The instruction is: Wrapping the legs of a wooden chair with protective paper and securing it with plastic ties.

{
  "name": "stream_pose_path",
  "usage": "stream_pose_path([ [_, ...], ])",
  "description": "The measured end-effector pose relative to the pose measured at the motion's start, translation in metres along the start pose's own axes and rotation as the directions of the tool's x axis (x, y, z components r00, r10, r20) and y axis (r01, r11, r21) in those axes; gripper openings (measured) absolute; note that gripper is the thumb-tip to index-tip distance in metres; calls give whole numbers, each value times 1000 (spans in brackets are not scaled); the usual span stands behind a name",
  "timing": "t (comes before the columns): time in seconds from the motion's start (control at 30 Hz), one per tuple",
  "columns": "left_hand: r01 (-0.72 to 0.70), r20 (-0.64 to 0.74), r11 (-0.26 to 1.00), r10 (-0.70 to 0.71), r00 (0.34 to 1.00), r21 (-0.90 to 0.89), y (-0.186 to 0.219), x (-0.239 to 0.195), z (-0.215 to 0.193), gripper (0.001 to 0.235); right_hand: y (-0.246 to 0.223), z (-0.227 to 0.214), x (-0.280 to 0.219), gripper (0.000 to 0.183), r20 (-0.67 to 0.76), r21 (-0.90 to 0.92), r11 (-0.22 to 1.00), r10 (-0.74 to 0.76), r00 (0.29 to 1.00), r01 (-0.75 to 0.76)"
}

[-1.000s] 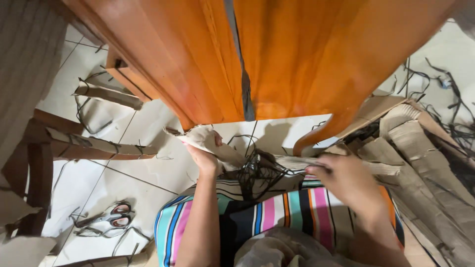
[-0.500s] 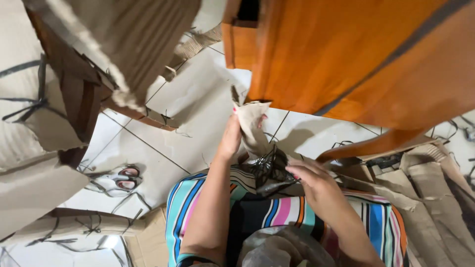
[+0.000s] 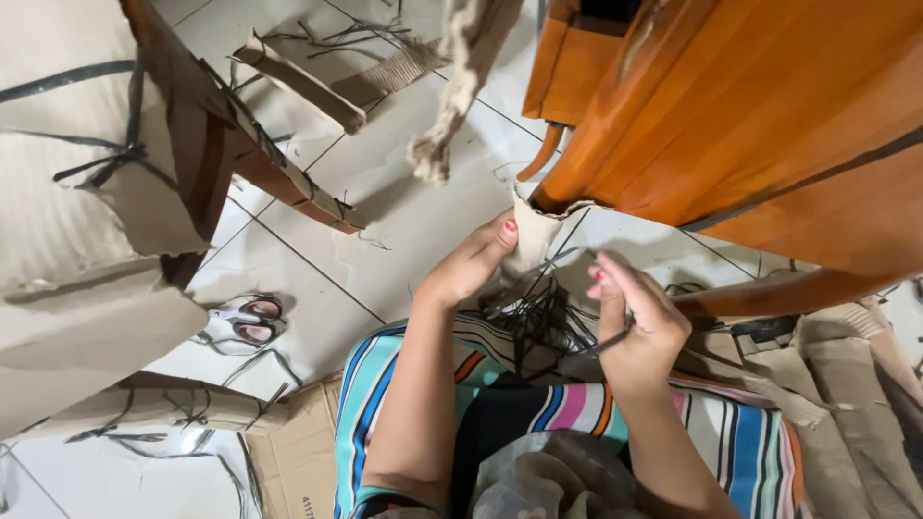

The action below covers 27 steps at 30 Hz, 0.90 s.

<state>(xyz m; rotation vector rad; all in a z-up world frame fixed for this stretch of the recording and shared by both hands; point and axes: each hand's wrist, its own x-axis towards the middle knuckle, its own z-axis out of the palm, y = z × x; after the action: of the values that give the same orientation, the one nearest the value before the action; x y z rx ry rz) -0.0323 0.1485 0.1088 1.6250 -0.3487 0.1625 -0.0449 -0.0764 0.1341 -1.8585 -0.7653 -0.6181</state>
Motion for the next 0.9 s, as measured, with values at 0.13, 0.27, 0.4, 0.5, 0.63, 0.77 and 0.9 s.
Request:
stream_pose_path([
  [0.13, -3, -35, 998, 1, 999, -59, -24, -2, 4, 57, -2, 17, 9, 33, -66, -28, 996, -85, 994, 83],
  [0.27, 5, -82, 992, -15, 997, -128, -24, -1, 11, 61, -16, 36, 17, 31, -133, -29, 992, -123, 983, 120],
  [0.4, 25, -92, 995, -34, 995, -98, -40, -2, 13, 64, -15, 44, 20, 28, -168, -1, 989, -146, 975, 148],
  [0.5, 39, -64, 998, -42, 997, -57, -49, -3, 10, 66, -21, 49, 26, 32, -159, 32, 990, -128, 979, 135],
  [0.63, 43, -53, 999, -44, 998, -21, -47, 0, 7, 69, -12, 51, 29, 25, -114, 77, 994, -69, 991, 78],
  [0.77, 40, -72, 998, -44, 996, -50, -28, -2, 8, 71, 4, 54, 25, 23, -130, 71, 996, 64, 989, -55],
  [0.9, 25, -132, 997, -34, 991, -74, -14, 3, 13, 75, 6, 60, 24, 21, -183, 91, 991, 115, 976, -100],
])
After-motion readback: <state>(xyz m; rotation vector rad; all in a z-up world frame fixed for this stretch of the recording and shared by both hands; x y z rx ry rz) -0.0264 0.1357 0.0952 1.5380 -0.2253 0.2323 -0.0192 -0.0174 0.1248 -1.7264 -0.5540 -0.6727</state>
